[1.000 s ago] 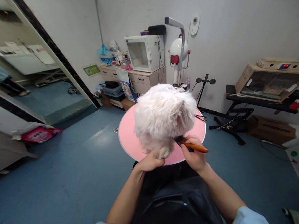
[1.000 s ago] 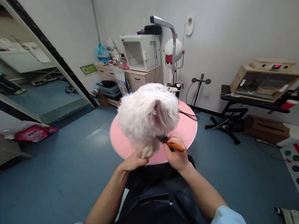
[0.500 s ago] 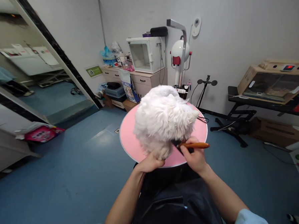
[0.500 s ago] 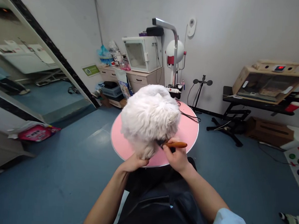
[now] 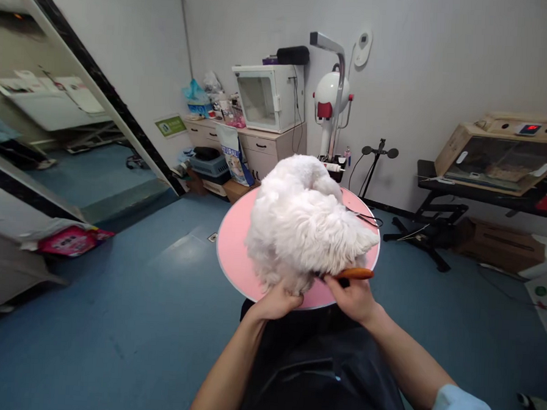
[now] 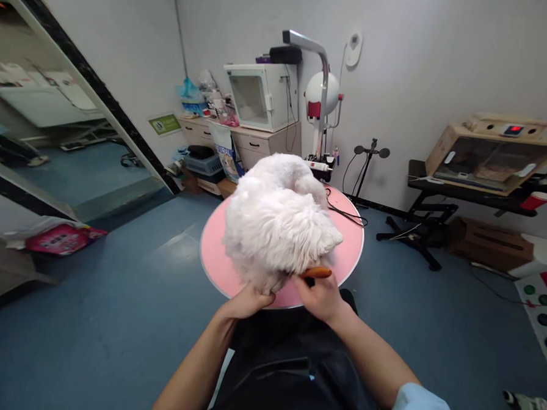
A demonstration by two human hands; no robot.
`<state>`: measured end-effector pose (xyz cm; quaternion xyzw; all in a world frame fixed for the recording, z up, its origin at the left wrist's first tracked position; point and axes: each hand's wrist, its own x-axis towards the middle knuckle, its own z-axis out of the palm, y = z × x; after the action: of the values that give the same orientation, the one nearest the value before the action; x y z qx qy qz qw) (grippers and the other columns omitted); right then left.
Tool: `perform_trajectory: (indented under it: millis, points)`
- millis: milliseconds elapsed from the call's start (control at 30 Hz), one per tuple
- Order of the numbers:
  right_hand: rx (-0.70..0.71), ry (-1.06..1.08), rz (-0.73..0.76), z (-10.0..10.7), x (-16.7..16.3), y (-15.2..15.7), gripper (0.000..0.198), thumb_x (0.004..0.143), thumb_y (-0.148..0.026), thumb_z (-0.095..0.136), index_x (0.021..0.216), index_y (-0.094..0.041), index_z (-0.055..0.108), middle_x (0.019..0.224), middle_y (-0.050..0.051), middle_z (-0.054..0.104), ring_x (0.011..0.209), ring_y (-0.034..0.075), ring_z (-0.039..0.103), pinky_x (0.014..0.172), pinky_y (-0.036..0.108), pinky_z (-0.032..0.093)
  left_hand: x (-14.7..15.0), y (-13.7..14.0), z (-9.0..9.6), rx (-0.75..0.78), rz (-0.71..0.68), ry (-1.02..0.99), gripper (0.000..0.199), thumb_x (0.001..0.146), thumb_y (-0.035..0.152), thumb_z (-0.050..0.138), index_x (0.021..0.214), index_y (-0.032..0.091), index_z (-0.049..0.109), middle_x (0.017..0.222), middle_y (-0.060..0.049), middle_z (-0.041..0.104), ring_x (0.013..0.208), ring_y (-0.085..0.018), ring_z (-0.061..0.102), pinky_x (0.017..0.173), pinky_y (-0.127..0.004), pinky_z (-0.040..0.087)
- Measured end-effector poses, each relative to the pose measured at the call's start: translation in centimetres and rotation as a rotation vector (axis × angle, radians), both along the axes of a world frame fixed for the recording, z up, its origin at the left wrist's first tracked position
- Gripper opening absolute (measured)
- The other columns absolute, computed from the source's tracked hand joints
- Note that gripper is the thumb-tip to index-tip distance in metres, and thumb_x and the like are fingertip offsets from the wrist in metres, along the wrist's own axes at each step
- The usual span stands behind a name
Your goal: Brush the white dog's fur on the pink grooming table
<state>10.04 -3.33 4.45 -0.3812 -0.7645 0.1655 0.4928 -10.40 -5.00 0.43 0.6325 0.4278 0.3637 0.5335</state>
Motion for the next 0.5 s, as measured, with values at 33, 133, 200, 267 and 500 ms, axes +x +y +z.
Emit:
perform_trajectory:
  millis: [33,133,200,267,500]
  points:
    - [-0.031,-0.016,0.048,0.0,0.1,-0.1,0.007,0.083,-0.027,0.060,0.082,-0.021,0.064,0.079,0.005,0.070,0.078,0.023,0.068,0.072,0.033,0.056,0.0,0.0,-0.1,0.001,-0.001,0.014,0.021,0.063,0.009,0.054,0.082,0.017,0.048,0.070,0.005,0.040,0.064,-0.010,0.038,0.060,-0.023,0.033]
    - [0.004,0.013,-0.020,0.2,0.3,-0.4,0.007,0.082,-0.027,0.061,0.079,-0.021,0.064,0.073,0.004,0.070,0.070,0.022,0.069,0.067,0.032,0.056,0.2,0.2,0.0,0.011,-0.002,0.036,0.024,0.063,0.009,0.054,0.085,0.017,0.050,0.073,0.004,0.044,0.066,-0.011,0.040,0.061,-0.023,0.034]
    - [0.066,0.055,-0.079,0.3,0.6,-0.4,0.007,0.084,-0.027,0.060,0.081,-0.022,0.064,0.075,0.005,0.070,0.073,0.022,0.069,0.069,0.033,0.056,0.5,0.3,0.1,0.021,-0.020,0.047,0.027,0.062,0.009,0.053,0.088,0.017,0.051,0.073,0.004,0.045,0.067,-0.011,0.041,0.062,-0.024,0.035]
    - [0.052,0.006,0.019,0.4,0.7,-0.5,0.005,0.083,-0.026,0.061,0.083,-0.022,0.063,0.079,0.004,0.070,0.075,0.021,0.069,0.069,0.032,0.057,0.7,0.6,0.3,0.019,-0.046,0.068,0.024,0.062,0.009,0.053,0.085,0.017,0.050,0.068,0.004,0.044,0.064,-0.011,0.041,0.061,-0.024,0.035]
    - [0.108,0.115,-0.018,0.4,1.1,-0.1,0.008,0.081,-0.019,0.063,0.087,-0.022,0.058,0.083,0.003,0.066,0.079,0.020,0.067,0.073,0.033,0.056,1.1,1.1,0.4,0.046,-0.068,0.004,0.041,0.064,0.009,0.056,0.104,0.017,0.054,0.092,-0.003,0.058,0.083,-0.016,0.051,0.074,-0.028,0.042]
